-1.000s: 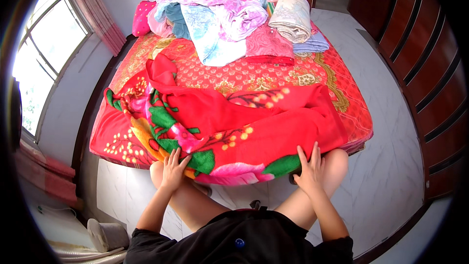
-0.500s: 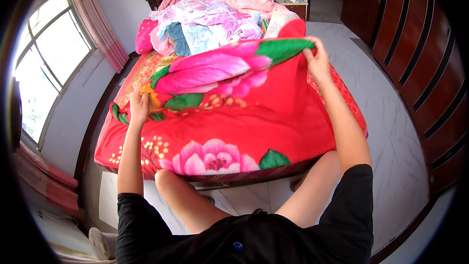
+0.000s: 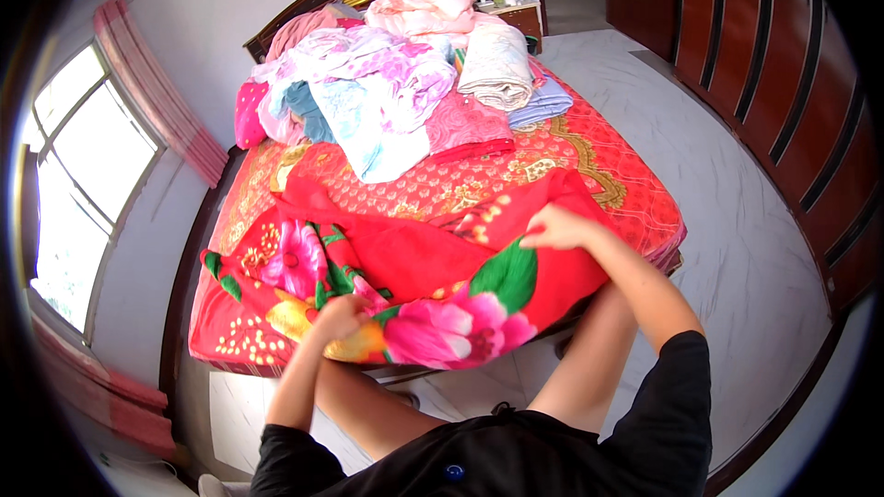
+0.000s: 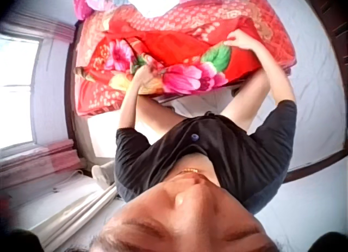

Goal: The person folds a light-colored floral sheet on a bed, smoothing and aligning it into a compact rectangle. They then fold a red floral blanket, smoothing it out and folding it into a neat pile on the bed.

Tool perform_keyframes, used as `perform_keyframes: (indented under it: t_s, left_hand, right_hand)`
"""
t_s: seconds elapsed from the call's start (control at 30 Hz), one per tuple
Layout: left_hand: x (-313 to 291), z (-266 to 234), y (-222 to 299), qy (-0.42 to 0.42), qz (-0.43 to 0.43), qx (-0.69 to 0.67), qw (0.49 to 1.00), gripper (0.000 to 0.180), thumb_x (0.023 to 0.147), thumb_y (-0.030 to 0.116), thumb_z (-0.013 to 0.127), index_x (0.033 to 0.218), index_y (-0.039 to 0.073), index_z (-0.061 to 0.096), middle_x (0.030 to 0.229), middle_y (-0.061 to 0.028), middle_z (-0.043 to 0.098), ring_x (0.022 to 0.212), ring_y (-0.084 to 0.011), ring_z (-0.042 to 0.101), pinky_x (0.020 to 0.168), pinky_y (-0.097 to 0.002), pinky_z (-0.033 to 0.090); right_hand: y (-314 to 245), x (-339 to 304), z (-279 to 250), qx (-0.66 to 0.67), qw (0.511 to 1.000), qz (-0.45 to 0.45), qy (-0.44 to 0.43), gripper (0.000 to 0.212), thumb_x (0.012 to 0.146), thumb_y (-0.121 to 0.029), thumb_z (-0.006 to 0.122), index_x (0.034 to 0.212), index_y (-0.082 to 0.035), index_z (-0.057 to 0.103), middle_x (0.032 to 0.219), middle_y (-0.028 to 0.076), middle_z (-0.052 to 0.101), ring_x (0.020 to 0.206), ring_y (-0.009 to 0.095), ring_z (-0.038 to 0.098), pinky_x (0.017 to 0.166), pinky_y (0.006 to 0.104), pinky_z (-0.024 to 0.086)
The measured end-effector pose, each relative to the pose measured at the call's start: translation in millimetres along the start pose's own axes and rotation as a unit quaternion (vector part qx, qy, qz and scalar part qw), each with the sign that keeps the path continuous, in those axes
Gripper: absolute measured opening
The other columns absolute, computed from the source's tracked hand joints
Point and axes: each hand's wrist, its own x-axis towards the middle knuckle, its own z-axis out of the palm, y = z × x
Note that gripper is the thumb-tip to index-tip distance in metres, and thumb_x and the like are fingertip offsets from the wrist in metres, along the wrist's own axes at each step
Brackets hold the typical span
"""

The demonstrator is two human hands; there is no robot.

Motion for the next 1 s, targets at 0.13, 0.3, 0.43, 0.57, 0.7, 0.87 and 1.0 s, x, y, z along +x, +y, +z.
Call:
perform_keyframes:
  t_s: [0.13,0.3,0.43,0.57,0.7,0.87,1.0]
  left_hand:
    - [20,54,63,0.095,0.144,-0.074,0.982,0.050,0.087,0.025,0.063,0.131,0.004,0.055,0.137,-0.0251,0.050,0.127,-0.0400,0.047,0.108,-0.0443,0.039]
    - [66,97,112,0.110,0.173,-0.021,0.978,0.060,0.092,0.033,0.056,0.147,0.013,0.041,0.153,-0.0219,0.032,0.143,-0.0389,0.027,0.114,-0.0531,0.027]
    - [108,135,118,0.106,0.111,0.065,0.986,0.063,0.093,0.034,0.051,0.152,0.022,0.032,0.157,-0.0179,0.026,0.146,-0.0350,0.022,0.114,-0.0575,0.023]
    - [112,126,127,0.111,0.094,0.122,0.982,0.055,0.091,0.033,0.054,0.145,0.024,0.044,0.152,-0.0164,0.037,0.141,-0.0336,0.033,0.111,-0.0535,0.030]
    - [137,103,152,0.132,0.148,0.053,0.979,0.039,0.092,0.036,0.055,0.126,0.020,0.063,0.133,-0.0136,0.055,0.122,-0.0326,0.049,0.101,-0.0476,0.039]
    - [134,118,123,0.242,0.156,-0.024,0.957,0.030,0.090,0.033,0.061,0.114,0.017,0.068,0.111,-0.0094,0.057,0.107,-0.0299,0.051,0.091,-0.0441,0.042]
    - [143,125,122,0.263,0.163,-0.043,0.950,0.028,0.089,0.029,0.062,0.113,0.017,0.068,0.114,-0.0101,0.056,0.109,-0.0302,0.050,0.090,-0.0434,0.042]
  right_hand:
    - [34,6,40,0.043,0.998,-0.010,0.051,0.034,0.085,-0.033,0.074,0.092,0.000,0.072,0.080,0.011,0.071,0.077,0.014,0.065,0.073,0.0302,0.051]
    - [80,32,21,0.206,0.916,0.195,0.282,0.038,0.091,-0.039,0.066,0.083,-0.002,0.069,0.067,0.002,0.065,0.062,0.014,0.060,0.060,0.0329,0.048]
    - [141,52,1,0.153,0.861,0.312,0.371,0.043,0.087,-0.046,0.067,0.083,-0.004,0.066,0.078,0.005,0.067,0.071,0.023,0.064,0.060,0.0407,0.047]
    - [151,80,-1,0.311,0.848,0.312,0.295,0.034,0.090,-0.039,0.065,0.093,-0.005,0.066,0.088,0.008,0.068,0.078,0.023,0.065,0.063,0.0410,0.050]
    - [226,107,-51,0.314,0.767,0.310,0.466,0.035,0.093,-0.032,0.064,0.110,-0.002,0.063,0.094,0.011,0.069,0.088,0.026,0.066,0.076,0.0449,0.052]
    - [254,124,-40,0.098,0.825,0.377,0.410,0.037,0.090,-0.028,0.068,0.114,-0.001,0.063,0.103,0.014,0.068,0.093,0.026,0.064,0.080,0.0405,0.051]
    - [263,108,-37,0.123,0.834,0.365,0.395,0.036,0.087,-0.027,0.071,0.113,-0.002,0.064,0.105,0.014,0.068,0.098,0.024,0.064,0.086,0.0397,0.049]
